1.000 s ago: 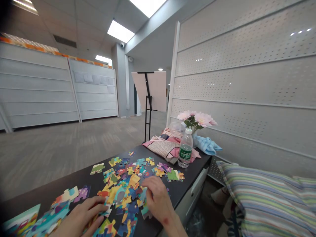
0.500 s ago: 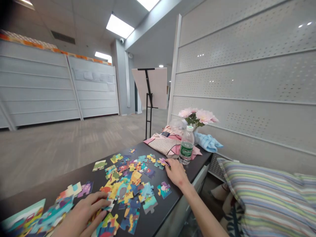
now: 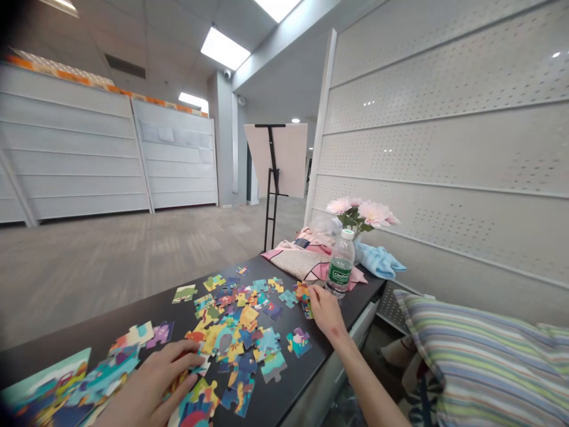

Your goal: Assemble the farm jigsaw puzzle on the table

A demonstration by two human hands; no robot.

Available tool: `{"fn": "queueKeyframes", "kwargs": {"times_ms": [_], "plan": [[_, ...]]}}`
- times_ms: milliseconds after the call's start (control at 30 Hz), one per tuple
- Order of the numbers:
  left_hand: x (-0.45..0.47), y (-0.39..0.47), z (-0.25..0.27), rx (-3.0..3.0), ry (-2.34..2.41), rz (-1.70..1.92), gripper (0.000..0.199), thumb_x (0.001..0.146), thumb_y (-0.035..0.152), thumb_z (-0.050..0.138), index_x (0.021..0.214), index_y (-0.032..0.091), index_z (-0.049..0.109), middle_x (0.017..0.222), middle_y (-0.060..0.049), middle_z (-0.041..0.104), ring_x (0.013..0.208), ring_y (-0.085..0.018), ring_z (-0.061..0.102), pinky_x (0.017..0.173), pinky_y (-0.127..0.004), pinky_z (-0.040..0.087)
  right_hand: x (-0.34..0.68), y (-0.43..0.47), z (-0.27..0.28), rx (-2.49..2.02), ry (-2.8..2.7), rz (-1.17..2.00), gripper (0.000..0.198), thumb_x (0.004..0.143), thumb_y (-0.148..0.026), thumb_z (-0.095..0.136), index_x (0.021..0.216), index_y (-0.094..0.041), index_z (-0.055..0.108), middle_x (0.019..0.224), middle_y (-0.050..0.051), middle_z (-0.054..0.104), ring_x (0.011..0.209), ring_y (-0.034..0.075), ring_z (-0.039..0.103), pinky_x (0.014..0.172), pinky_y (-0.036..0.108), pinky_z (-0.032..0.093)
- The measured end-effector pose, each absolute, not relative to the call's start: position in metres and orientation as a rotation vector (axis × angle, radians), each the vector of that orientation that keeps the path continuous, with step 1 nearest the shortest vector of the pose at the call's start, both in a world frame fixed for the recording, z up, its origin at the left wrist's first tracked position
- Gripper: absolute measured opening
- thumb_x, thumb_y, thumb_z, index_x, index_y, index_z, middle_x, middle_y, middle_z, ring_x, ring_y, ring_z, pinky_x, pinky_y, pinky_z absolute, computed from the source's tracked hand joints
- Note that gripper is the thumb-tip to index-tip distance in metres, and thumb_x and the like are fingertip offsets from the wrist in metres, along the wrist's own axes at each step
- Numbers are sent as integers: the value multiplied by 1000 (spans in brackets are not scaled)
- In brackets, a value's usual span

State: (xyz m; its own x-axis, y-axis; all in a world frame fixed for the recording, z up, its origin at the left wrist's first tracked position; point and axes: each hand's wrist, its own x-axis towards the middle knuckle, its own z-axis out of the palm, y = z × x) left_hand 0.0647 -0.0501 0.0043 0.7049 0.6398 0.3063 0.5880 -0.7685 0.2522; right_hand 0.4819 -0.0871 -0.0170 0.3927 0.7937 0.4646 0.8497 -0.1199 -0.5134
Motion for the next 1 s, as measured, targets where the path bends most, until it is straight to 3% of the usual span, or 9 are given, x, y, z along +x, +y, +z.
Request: {"fn": "queueKeyframes", "kwargs": {"times_ms": [233, 533, 633, 767, 867, 1000], "plan": [[66, -54, 10, 2738, 1010, 556, 26, 99, 36, 49, 112, 36, 71, 124, -2, 69, 113, -25, 67, 92, -40, 59, 489, -91, -28, -1885, -1374, -163, 35, 90, -29, 41, 109, -20, 69, 108, 9, 76, 97, 26, 72, 89, 39, 53], [67, -57, 13, 2629, 1040, 481, 27, 99, 36, 47, 111, 34, 71, 127, -4, 66, 116, -28, 63, 97, -43, 54, 508, -98, -30, -1896, -1473, -201, 38, 85, -23, 41, 99, -20, 76, 112, 11, 76, 109, 28, 70, 102, 48, 50], [68, -57, 14, 2613, 1040, 465, 26, 99, 35, 47, 110, 33, 70, 126, -5, 66, 115, -28, 63, 96, -44, 53, 507, -107, -28, -1881, -1600, -163, 41, 83, -21, 43, 107, -20, 76, 123, 11, 73, 119, 27, 65, 108, 47, 46], [68, -53, 10, 2596, 1037, 438, 28, 99, 35, 44, 112, 33, 69, 128, -5, 64, 118, -29, 61, 99, -47, 52, 496, -115, -25, -1857, -1784, -121, 41, 86, -35, 59, 124, -24, 71, 136, 10, 66, 132, 32, 54, 111, 54, 40], [68, -50, 5, 2597, 1024, 453, 28, 99, 36, 44, 113, 35, 68, 129, -4, 63, 119, -29, 61, 100, -47, 51, 484, -117, -21, -1843, -1880, -95, 37, 87, -38, 64, 121, -25, 72, 130, 10, 70, 127, 34, 57, 106, 57, 42], [67, -51, 5, 2615, 1011, 503, 27, 99, 36, 46, 112, 35, 69, 127, -4, 65, 116, -29, 62, 97, -44, 53, 467, -123, -13, -1748, -1993, -108, 28, 95, -26, 53, 114, -27, 74, 119, 7, 75, 114, 27, 64, 103, 50, 45]]}}
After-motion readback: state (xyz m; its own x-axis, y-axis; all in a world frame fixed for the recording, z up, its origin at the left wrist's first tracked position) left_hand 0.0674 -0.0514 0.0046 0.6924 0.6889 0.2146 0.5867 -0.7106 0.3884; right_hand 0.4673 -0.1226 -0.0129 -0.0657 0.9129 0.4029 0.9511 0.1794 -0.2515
